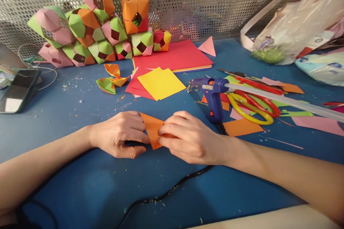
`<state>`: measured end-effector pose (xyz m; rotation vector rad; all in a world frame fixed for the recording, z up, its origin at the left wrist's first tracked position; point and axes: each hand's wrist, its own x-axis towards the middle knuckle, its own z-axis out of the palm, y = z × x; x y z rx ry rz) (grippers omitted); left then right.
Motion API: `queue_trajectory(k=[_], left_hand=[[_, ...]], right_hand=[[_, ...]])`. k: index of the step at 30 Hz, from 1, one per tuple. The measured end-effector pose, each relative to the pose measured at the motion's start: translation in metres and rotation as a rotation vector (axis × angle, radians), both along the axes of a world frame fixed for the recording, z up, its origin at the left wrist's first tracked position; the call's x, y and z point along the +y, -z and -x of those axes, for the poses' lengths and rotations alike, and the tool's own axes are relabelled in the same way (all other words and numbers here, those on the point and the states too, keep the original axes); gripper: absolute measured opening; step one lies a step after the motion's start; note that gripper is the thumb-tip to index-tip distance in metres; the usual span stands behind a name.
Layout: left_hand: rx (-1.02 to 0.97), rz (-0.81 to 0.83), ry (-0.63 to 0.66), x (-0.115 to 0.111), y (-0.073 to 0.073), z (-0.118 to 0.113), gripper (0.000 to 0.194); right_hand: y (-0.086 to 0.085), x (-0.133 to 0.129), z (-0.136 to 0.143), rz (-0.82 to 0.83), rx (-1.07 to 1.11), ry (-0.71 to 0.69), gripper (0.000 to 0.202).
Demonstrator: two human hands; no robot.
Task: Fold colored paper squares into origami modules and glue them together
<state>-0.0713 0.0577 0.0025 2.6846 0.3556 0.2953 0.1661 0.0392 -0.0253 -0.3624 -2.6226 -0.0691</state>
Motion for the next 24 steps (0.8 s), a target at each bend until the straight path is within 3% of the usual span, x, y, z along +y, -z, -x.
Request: queue_trajectory(k=[14,20,24], left_hand=[[0.141,-0.077,0.047,-0.007,-0.007,-0.005,0.022],[0.201,-0.232,-0.154,-0.037,-0.011,-0.018,0.024],[0.234,-0.292,-0.24,-0.051,-0.012,-0.025,0.026]], right_hand=[[0.002,0.0,0.0,-0.028,-0.002,0.006,0.02],[-0.001,-0.004,-0.004,-0.025,-0.126,0.046,0.021],[-0.013,-0.014,-0.008,-0.023,-0.239,0.219,0.018]])
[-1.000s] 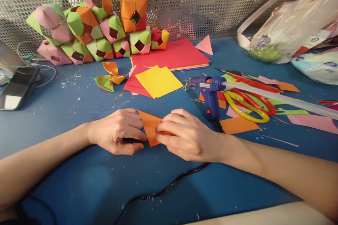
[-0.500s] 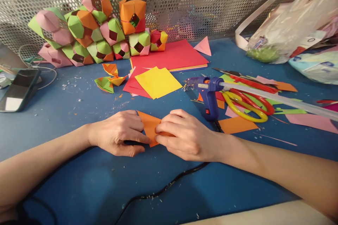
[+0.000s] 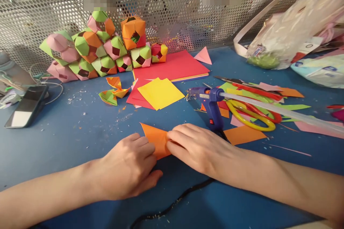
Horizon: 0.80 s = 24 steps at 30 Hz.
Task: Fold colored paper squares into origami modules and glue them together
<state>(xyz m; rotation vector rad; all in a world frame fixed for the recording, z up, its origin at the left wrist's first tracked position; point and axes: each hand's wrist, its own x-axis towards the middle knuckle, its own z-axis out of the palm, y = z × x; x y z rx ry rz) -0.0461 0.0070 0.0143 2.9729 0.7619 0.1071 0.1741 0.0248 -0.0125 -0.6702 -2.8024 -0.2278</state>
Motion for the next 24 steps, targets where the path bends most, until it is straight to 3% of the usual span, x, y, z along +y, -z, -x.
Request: queue_trajectory(k=[5,11,18,24], left_hand=[[-0.06,-0.073,-0.059,-0.009,0.003,-0.005,0.025],[-0.137,-0.192,-0.032,-0.014,0.014,-0.005,0.029],[-0.137,-0.233,-0.017,-0.013,0.014,-0.006,0.03],[-0.184,-0.258,0.003,-0.012,0.016,-0.007,0.034]], right_hand=[[-0.006,-0.011,-0.003,-0.062,-0.082,0.141,0.024],[0.004,-0.013,-0.009,-0.127,-0.126,0.16,0.022],[0.01,-0.014,-0.03,-0.175,-0.215,0.121,0.021],[-0.017,-0.014,-0.03,-0.06,-0.138,0.189,0.021]])
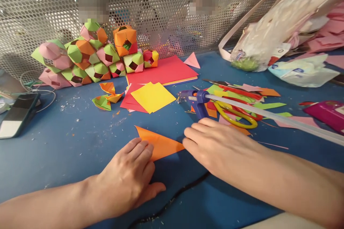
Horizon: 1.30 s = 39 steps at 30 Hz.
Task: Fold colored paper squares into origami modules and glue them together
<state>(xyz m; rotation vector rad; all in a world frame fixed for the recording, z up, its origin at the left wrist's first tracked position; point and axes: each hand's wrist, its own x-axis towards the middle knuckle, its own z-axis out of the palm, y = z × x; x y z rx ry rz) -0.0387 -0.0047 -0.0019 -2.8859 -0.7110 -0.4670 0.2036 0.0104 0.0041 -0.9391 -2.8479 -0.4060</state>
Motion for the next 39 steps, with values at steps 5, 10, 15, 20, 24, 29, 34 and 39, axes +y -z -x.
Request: queue_trajectory(k=[5,10,15,20,24,29,34,39], left_hand=[[-0.076,0.049,0.04,-0.003,0.003,-0.004,0.044],[-0.099,0.034,0.069,-0.009,0.007,-0.006,0.051],[-0.057,-0.015,0.081,-0.012,0.011,-0.006,0.047],[-0.002,-0.03,0.081,-0.012,0.01,-0.006,0.051],[0.002,-0.006,0.074,-0.011,0.01,-0.005,0.05],[-0.02,0.023,0.068,-0.011,0.014,-0.002,0.054],[-0.009,-0.024,0.118,-0.01,0.014,-0.003,0.054],[0.002,-0.043,0.115,-0.01,0.014,-0.005,0.055]], right_hand=[[-0.001,0.003,0.031,0.222,0.398,-0.248,0.03],[0.028,0.013,0.044,0.579,0.318,-0.318,0.072],[0.023,0.028,0.05,0.712,0.209,-0.304,0.087],[0.015,0.04,0.058,0.796,0.087,-0.306,0.093],[0.019,0.051,0.065,0.778,0.081,-0.357,0.101],[0.013,0.06,0.059,0.712,0.165,-0.392,0.098],[0.007,0.046,0.032,0.673,0.174,-0.189,0.086],[0.015,0.039,0.032,0.662,0.072,-0.176,0.09]])
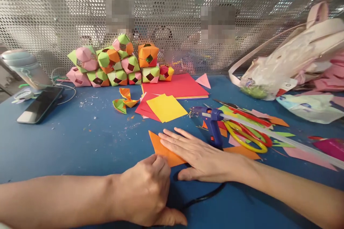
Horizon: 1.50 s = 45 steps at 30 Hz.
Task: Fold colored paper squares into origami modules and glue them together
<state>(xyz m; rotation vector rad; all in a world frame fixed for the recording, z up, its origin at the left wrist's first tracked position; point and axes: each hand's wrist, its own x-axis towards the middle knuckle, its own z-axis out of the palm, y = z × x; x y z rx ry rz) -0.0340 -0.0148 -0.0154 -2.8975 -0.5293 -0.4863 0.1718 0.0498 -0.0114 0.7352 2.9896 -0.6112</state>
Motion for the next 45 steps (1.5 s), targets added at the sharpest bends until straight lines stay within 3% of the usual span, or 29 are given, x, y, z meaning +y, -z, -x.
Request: queue_trajectory(k=[9,18,25,29,32,39,45], left_hand=[[-0.01,0.059,-0.027,0.0,0.002,0.002,0.056],[0.016,0.022,-0.017,0.0,-0.001,0.005,0.055],[0.034,0.045,-0.028,0.002,-0.004,0.005,0.054],[0.054,0.034,-0.049,0.002,-0.006,0.004,0.051],[0.057,0.037,-0.062,0.005,-0.007,0.004,0.05],[-0.035,0.167,-0.13,0.018,-0.011,0.01,0.04],[0.045,0.197,-0.139,0.028,-0.011,0.012,0.046]], right_hand=[[-0.006,0.029,0.02,0.032,0.006,-0.099,0.084],[-0.008,0.037,0.037,0.003,0.031,-0.063,0.077],[0.001,0.003,-0.012,-0.128,0.021,-0.034,0.081],[-0.004,-0.02,-0.044,-0.213,-0.036,0.011,0.082],[-0.009,-0.031,-0.052,-0.301,-0.002,0.03,0.073],[-0.007,-0.035,-0.021,-0.602,0.239,0.173,0.037],[0.004,-0.028,0.009,-0.6,0.223,0.115,0.026]])
